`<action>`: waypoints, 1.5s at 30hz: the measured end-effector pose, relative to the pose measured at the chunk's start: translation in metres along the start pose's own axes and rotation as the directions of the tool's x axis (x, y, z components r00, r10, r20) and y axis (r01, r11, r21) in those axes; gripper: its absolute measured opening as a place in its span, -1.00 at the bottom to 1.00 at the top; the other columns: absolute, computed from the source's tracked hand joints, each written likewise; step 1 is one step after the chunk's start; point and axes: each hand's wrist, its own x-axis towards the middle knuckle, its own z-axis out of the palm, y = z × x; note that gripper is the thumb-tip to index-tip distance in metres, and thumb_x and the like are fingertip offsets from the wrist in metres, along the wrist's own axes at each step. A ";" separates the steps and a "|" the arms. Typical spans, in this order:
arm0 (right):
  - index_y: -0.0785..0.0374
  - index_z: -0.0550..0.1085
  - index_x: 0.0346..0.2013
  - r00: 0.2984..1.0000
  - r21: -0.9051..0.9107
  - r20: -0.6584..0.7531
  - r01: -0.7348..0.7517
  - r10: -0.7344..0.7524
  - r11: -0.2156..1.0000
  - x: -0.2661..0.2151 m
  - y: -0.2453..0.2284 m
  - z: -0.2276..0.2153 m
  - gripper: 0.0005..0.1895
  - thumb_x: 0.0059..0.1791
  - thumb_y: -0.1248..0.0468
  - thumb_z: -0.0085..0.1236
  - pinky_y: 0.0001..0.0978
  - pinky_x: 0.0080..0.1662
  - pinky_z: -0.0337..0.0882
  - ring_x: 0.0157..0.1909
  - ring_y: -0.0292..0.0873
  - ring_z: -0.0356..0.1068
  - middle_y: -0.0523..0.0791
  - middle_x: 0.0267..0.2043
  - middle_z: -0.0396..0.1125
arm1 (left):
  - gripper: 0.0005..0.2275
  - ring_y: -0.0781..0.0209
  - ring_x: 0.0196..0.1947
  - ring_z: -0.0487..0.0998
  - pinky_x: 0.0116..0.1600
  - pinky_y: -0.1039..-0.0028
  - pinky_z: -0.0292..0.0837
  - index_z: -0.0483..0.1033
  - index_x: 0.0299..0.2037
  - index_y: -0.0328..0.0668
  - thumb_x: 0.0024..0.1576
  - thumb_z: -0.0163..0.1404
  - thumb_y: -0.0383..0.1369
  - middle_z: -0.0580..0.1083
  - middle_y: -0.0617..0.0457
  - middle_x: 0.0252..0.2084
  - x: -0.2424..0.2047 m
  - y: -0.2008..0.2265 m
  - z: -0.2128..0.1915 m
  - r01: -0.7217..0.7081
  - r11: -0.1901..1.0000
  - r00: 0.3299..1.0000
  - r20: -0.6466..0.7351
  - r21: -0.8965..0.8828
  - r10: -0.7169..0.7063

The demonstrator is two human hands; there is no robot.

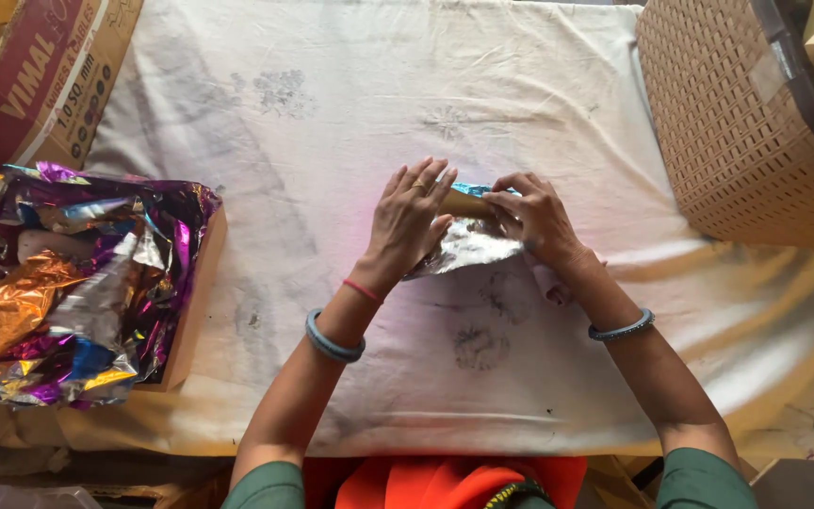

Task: Wrapping a wooden block in metallic foil and polishing or cleaning subsequent blocks with a cloth.

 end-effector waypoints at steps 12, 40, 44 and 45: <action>0.21 0.63 -0.05 0.997 0.026 -0.063 0.040 -0.038 0.999 -0.006 -0.009 -0.004 -0.53 -0.27 0.31 0.40 -0.08 0.04 0.35 0.04 -0.01 0.41 -0.08 -0.03 0.45 | -0.72 0.12 0.13 0.49 0.40 0.24 0.34 0.62 0.06 -0.14 0.13 0.12 -0.45 0.52 0.04 0.05 -0.022 -0.018 0.058 0.007 0.996 1.000 -0.005 0.087 -0.007; 0.21 0.55 0.04 0.863 0.298 0.434 -0.409 0.259 0.863 0.015 0.068 0.012 -0.67 -0.03 0.36 0.22 -0.20 -0.01 0.48 -0.03 -0.13 0.48 -0.06 -0.02 0.48 | -0.70 0.01 0.04 0.52 0.13 0.21 0.49 0.54 0.05 -0.30 0.12 0.13 -0.40 0.49 -0.03 0.03 -0.032 -0.016 0.039 -0.099 0.993 0.984 -0.154 -0.064 0.089; 0.15 0.58 -0.02 0.863 0.298 0.446 -0.394 0.238 0.869 0.013 0.068 0.017 -0.73 -0.03 0.28 0.27 -0.17 0.07 0.48 0.05 -0.08 0.44 -0.07 -0.01 0.46 | -0.68 0.02 0.19 0.49 0.31 0.15 0.38 0.54 0.08 -0.25 0.13 0.08 -0.34 0.48 -0.03 0.14 -0.037 -0.019 0.027 -0.074 0.995 0.997 -0.022 -0.060 0.073; 0.13 0.57 0.00 0.871 0.302 0.435 -0.381 0.230 0.874 0.011 0.069 0.019 -0.70 -0.04 0.28 0.26 -0.17 0.08 0.47 0.07 -0.08 0.43 -0.08 0.01 0.45 | -0.66 0.03 0.23 0.48 0.38 0.08 0.30 0.54 0.07 -0.21 0.13 0.05 -0.26 0.48 -0.03 0.18 -0.039 -0.020 0.025 -0.073 0.994 0.997 0.003 -0.084 0.073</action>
